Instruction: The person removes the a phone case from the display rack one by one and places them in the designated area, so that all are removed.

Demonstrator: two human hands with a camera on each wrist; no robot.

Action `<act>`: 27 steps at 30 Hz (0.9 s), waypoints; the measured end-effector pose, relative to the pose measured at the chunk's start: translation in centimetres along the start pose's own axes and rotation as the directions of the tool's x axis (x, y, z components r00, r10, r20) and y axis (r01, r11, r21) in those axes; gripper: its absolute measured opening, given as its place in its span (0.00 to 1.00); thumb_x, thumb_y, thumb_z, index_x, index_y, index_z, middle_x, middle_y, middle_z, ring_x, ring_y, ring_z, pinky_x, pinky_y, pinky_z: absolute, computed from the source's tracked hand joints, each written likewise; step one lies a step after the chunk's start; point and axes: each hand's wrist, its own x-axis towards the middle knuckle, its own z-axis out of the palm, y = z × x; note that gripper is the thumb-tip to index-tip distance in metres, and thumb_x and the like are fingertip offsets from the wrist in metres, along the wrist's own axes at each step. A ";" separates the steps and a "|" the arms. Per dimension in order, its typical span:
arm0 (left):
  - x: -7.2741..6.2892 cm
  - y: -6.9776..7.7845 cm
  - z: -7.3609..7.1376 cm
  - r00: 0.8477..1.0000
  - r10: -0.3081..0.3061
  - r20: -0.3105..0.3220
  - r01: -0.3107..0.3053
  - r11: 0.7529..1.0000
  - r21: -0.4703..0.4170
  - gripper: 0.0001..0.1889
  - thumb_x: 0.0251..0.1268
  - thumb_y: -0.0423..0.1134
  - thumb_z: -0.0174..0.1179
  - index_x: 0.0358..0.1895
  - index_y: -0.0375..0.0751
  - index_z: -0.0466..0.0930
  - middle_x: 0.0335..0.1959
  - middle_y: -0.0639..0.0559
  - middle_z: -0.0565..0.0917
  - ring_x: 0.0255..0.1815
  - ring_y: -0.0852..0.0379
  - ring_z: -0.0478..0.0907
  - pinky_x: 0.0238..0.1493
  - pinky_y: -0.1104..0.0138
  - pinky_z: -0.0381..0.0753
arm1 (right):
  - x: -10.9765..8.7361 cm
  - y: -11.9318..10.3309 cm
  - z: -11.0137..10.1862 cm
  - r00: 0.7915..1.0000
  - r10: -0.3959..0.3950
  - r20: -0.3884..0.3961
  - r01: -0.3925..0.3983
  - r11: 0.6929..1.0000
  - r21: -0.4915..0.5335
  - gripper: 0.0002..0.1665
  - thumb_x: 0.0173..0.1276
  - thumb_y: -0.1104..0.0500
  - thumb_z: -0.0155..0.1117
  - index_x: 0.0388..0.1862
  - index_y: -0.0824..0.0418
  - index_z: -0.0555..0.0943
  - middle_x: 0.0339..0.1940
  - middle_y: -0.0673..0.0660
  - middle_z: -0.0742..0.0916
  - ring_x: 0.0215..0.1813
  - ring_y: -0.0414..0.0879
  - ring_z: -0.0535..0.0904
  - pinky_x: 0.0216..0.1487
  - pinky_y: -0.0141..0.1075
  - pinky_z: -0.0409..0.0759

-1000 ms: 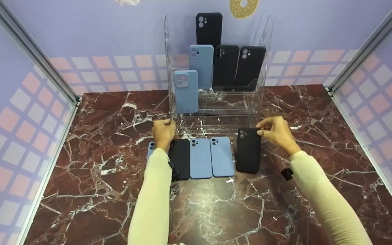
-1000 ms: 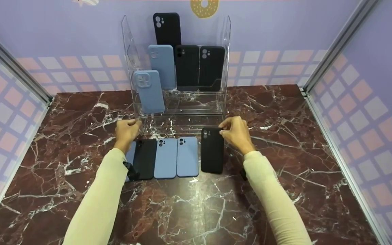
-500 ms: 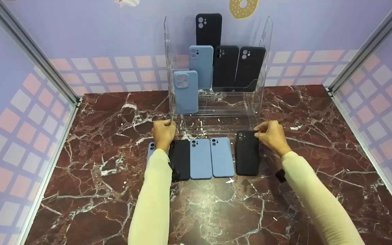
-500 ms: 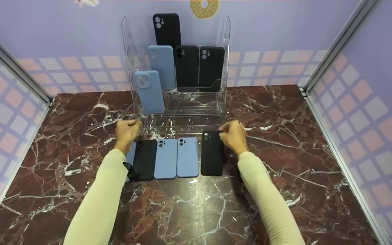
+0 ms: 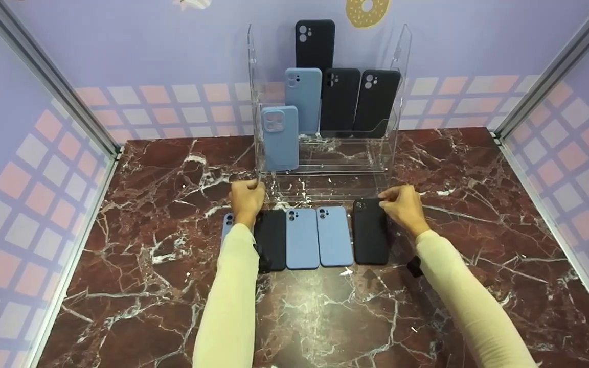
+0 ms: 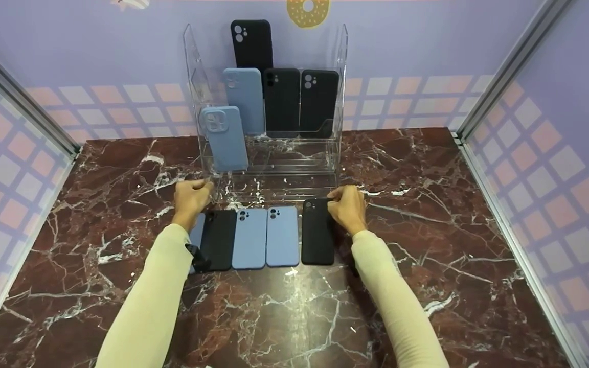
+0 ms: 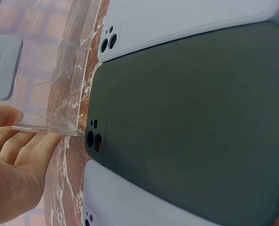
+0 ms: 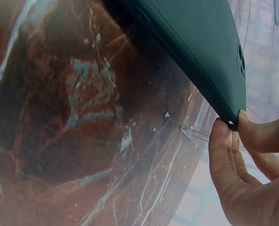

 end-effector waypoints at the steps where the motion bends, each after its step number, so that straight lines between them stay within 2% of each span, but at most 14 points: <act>1: 0.0 0.0 0.0 1.000 0.000 -0.001 0.000 1.000 0.000 0.12 0.65 0.39 0.62 0.48 0.45 0.91 0.52 0.46 0.88 0.58 0.42 0.81 0.61 0.52 0.74 | 0.0 0.1 0.1 1.000 -0.002 -0.006 0.002 1.000 -0.002 0.10 0.55 0.70 0.67 0.36 0.69 0.89 0.27 0.59 0.88 0.30 0.48 0.79 0.38 0.40 0.76; 7: -0.1 0.1 -0.1 1.000 0.000 0.003 0.000 1.000 -0.005 0.12 0.65 0.39 0.62 0.48 0.45 0.91 0.52 0.46 0.88 0.58 0.42 0.81 0.62 0.53 0.74 | -0.2 0.3 0.7 0.999 -0.001 -0.046 0.002 1.000 0.020 0.09 0.55 0.71 0.68 0.35 0.70 0.89 0.31 0.65 0.90 0.34 0.55 0.82 0.41 0.45 0.78; 16: -0.2 0.1 -0.1 1.000 0.000 0.004 0.000 1.000 -0.014 0.12 0.65 0.38 0.62 0.48 0.45 0.91 0.52 0.47 0.88 0.58 0.44 0.81 0.62 0.53 0.73 | -0.5 0.4 1.7 0.997 0.048 -0.062 -0.046 0.998 0.039 0.08 0.58 0.70 0.69 0.37 0.69 0.89 0.32 0.63 0.90 0.34 0.55 0.83 0.39 0.40 0.77; 23: -0.1 0.1 0.0 1.000 -0.004 -0.002 0.004 1.000 -0.012 0.12 0.65 0.38 0.62 0.48 0.45 0.91 0.51 0.47 0.88 0.58 0.43 0.81 0.62 0.53 0.73 | -0.5 0.5 2.2 0.994 0.080 -0.068 -0.077 0.996 0.047 0.08 0.58 0.69 0.70 0.37 0.69 0.89 0.36 0.65 0.90 0.41 0.60 0.85 0.48 0.50 0.79; 27: -0.1 0.1 0.0 1.000 -0.006 -0.003 0.006 1.000 -0.020 0.12 0.64 0.38 0.63 0.47 0.45 0.91 0.50 0.47 0.89 0.57 0.43 0.81 0.61 0.53 0.73 | -0.5 0.6 2.4 0.993 0.105 -0.058 -0.102 0.993 0.057 0.09 0.59 0.69 0.70 0.38 0.69 0.89 0.38 0.66 0.90 0.43 0.60 0.85 0.50 0.51 0.79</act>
